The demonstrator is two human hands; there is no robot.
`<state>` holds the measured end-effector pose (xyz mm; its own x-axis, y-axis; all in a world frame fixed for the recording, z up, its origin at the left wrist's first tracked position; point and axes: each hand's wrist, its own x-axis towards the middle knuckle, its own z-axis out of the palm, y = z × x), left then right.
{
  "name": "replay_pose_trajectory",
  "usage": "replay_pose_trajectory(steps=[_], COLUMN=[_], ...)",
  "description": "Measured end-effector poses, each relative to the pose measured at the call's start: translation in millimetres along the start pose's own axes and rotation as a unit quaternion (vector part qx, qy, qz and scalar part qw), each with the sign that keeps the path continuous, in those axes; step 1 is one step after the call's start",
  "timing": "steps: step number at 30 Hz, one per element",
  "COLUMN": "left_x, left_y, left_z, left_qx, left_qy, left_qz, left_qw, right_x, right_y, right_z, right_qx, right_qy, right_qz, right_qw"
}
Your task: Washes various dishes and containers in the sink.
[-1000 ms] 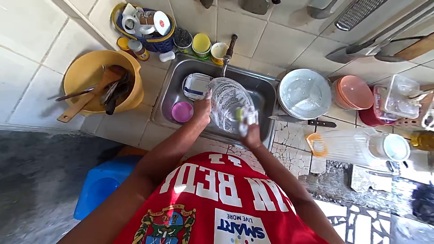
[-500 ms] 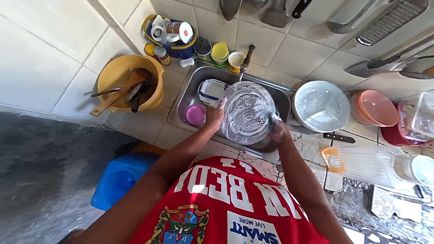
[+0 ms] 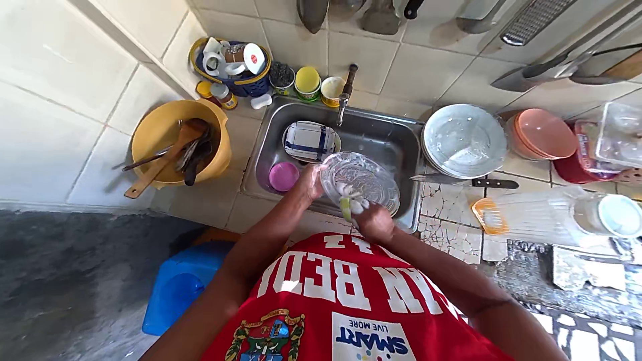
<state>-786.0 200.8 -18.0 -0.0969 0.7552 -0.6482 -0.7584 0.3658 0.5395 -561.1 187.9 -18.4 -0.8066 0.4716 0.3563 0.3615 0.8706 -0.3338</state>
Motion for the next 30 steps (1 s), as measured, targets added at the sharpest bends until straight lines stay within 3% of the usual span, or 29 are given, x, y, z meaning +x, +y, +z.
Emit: replay_pose_trajectory(steps=[3, 5, 7, 8, 11, 15, 19, 21, 23, 25, 26, 30], left_x=[-8, -8, -7, -6, -5, -9, -8, -6, -3, 1, 3, -8], left_y=[-15, -17, -16, -14, -8, -1, -7, -7, -6, -10, -12, -18], left_z=[7, 5, 4, 5, 8, 10, 2, -2, -4, -5, -4, 14], left_qx=[0.056, 0.067, 0.058, 0.045, -0.008, 0.003, -0.026, -0.051, -0.063, -0.060, -0.049, -0.011], left_qy=[0.023, 0.007, 0.005, -0.009, -0.073, -0.066, -0.058, -0.030, -0.011, -0.016, -0.030, -0.040], left_qz=[0.013, 0.034, 0.055, 0.059, 0.057, 0.044, 0.090, 0.114, 0.124, 0.132, 0.134, 0.105], left_qw=[0.998, 0.997, 0.997, 0.997, 0.996, 0.997, 0.994, 0.992, 0.990, 0.989, 0.989, 0.994], right_x=[7, 18, 37, 46, 71, 104, 83, 54, 34, 37, 42, 58], right_y=[-3, 1, 4, 7, 19, 69, 121, 103, 59, 18, 10, 49], right_z=[2, 0, -2, 1, 13, 13, 5, 5, 2, -2, 0, 7], right_qx=[0.013, 0.060, 0.115, 0.122, 0.074, -0.003, -0.072, -0.060, -0.018, 0.062, 0.087, 0.056], right_qy=[-0.025, -0.127, -0.270, -0.296, -0.253, -0.160, -0.076, -0.102, -0.178, -0.281, -0.293, -0.198], right_qz=[-0.008, 0.025, 0.081, 0.097, 0.131, 0.192, 0.290, 0.293, 0.285, 0.285, 0.273, 0.264], right_qw=[1.000, 0.990, 0.953, 0.942, 0.956, 0.968, 0.951, 0.949, 0.942, 0.914, 0.912, 0.942])
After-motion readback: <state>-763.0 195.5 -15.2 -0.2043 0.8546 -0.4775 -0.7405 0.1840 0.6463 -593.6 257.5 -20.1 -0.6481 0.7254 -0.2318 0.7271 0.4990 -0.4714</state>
